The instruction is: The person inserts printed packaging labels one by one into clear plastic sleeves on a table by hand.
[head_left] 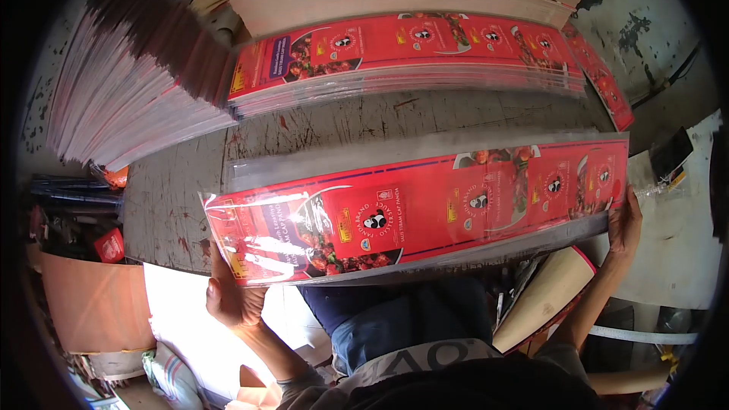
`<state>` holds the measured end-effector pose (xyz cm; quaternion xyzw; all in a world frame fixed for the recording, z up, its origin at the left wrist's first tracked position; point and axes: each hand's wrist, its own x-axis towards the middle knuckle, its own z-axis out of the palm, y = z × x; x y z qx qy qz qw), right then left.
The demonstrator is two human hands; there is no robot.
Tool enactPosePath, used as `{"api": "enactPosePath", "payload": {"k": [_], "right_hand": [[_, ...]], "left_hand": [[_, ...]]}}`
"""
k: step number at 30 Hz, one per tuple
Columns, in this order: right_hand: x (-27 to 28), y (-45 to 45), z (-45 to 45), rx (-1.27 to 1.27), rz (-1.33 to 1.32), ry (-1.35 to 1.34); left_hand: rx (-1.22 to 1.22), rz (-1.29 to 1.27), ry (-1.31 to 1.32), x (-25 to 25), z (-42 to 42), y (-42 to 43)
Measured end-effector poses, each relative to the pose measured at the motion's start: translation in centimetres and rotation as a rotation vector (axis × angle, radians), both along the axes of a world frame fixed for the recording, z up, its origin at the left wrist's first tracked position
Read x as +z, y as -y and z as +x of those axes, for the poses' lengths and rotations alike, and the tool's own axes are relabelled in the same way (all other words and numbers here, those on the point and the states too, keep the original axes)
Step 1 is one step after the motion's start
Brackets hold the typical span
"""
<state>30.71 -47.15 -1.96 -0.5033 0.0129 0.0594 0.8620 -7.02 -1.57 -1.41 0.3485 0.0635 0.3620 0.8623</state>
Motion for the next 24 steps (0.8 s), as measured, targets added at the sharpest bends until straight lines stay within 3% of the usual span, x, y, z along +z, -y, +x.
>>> {"api": "enactPosePath", "payload": {"k": [2, 5, 8, 10, 14, 16, 17, 20, 22, 23, 24], "right_hand": [[-0.5, 0.5, 0.3, 0.034, 0.061, 0.013], [-1.4, 1.8, 0.9, 0.018, 0.168, 0.091], [-1.1, 2.4, 0.8, 0.071, 0.209, 0.093], [-0.4, 2.7, 1.0, 0.276, 0.198, 0.196], [3.5, 0.8, 1.3, 0.337, 0.102, 0.175], [4.9, -1.7, 2.3, 0.076, -0.203, 0.222], [5.8, -2.6, 3.1, 0.089, -0.288, 0.189], [8.6, -5.7, 9.3, 0.158, -0.528, 0.256], [10.5, -10.8, 11.1, 0.01, -0.711, 0.339], [11.1, -13.3, 11.5, -0.106, -0.797, 0.367], [9.5, -13.1, 14.8, 0.024, -0.806, 0.502]], "left_hand": [[-0.09, 0.033, 0.011, 0.0, -0.6, -0.1], [0.044, -0.111, -0.011, -0.9, -1.4, -0.1], [0.067, -0.046, -0.069, -1.3, -2.0, -0.1], [0.041, -0.044, -0.036, -1.0, -1.9, -0.1], [-0.072, 0.217, -0.018, 2.1, 0.6, 0.6], [0.182, 0.338, -0.366, 2.8, 1.5, -0.6], [0.272, 0.398, -0.48, 3.3, 2.2, -1.5], [0.366, 0.688, -0.547, 7.4, 8.6, -5.4], [0.439, 1.0, -0.823, 9.9, 11.8, -9.3], [0.44, 1.002, -0.817, 9.8, 13.5, -10.9], [0.638, 1.252, -0.832, 8.8, 15.2, -12.5]]}}
